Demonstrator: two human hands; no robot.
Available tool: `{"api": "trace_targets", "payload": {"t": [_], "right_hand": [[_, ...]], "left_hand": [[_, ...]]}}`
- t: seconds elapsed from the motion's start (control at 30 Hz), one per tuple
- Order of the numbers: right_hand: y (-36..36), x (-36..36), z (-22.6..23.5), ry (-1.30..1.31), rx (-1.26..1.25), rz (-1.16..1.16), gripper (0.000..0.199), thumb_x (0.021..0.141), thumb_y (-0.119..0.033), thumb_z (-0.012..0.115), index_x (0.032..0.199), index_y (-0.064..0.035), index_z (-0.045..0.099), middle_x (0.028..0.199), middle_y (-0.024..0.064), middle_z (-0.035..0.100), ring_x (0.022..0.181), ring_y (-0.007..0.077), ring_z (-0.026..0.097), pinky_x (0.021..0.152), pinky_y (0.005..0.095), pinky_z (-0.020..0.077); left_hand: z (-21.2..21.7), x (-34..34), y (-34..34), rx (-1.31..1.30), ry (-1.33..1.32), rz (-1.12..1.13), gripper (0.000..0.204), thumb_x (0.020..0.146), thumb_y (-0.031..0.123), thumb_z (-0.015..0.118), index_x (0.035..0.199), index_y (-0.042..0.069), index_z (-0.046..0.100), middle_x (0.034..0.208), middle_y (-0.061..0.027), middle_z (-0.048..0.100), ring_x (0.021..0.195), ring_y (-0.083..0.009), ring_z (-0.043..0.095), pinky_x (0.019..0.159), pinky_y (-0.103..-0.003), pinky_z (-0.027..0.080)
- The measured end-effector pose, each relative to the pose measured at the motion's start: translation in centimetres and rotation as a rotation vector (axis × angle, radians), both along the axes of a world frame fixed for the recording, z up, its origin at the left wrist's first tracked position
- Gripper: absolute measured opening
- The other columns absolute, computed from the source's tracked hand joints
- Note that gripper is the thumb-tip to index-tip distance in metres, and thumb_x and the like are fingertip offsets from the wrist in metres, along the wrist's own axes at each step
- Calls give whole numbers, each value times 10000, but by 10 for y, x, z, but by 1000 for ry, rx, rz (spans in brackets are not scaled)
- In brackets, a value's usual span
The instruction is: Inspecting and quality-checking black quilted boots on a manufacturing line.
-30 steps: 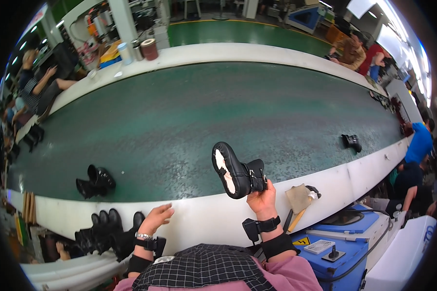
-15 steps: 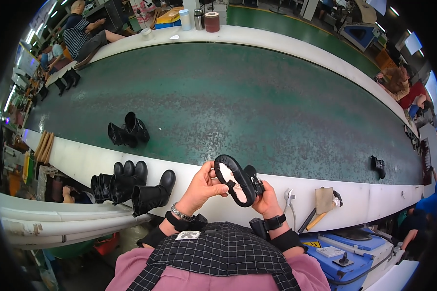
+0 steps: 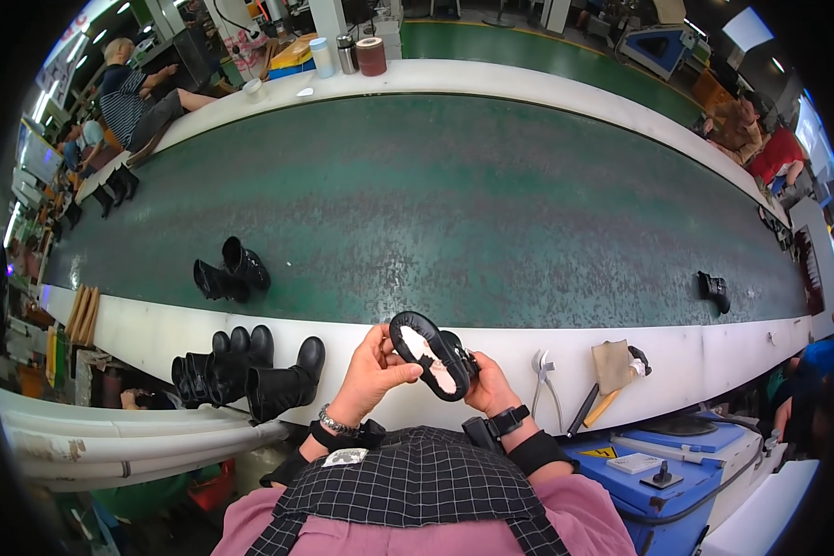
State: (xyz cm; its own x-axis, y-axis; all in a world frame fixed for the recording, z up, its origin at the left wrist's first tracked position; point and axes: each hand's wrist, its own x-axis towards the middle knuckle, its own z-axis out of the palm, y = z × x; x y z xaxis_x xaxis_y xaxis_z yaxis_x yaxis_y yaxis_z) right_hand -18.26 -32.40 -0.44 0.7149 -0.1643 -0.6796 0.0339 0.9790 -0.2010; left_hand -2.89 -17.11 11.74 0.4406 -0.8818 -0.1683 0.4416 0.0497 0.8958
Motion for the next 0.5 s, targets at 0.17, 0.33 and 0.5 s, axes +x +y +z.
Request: {"api": "trace_targets", "payload": {"t": [0.17,0.33,0.5], "right_hand": [[0,-2,7,-183,2,18,356,941,-250,405,1094,7,598,1048,147,662,942,251,655,852,403,535],[-3,-4,-3,-110,-20,25,362,944,-240,396,1112,17,588,1055,157,656,953,255,649,867,400,528],[-5,-3,-7,-120,-30,27,354,947,-234,395,1106,18,587,1067,164,650,970,260,641,883,403,518]], "left_hand": [[-1,-4,-2,-38,-43,-21,527,753,-9,736,1174,-2,418,1058,-76,600,895,-110,612,784,-255,518],[0,-4,-3,24,-63,-37,540,745,-4,746,1175,-2,420,1058,-77,598,892,-107,602,808,-254,509],[2,-4,-6,-8,-80,-66,536,750,-1,742,1174,-7,414,1068,-78,586,901,-106,599,795,-245,512]]}}
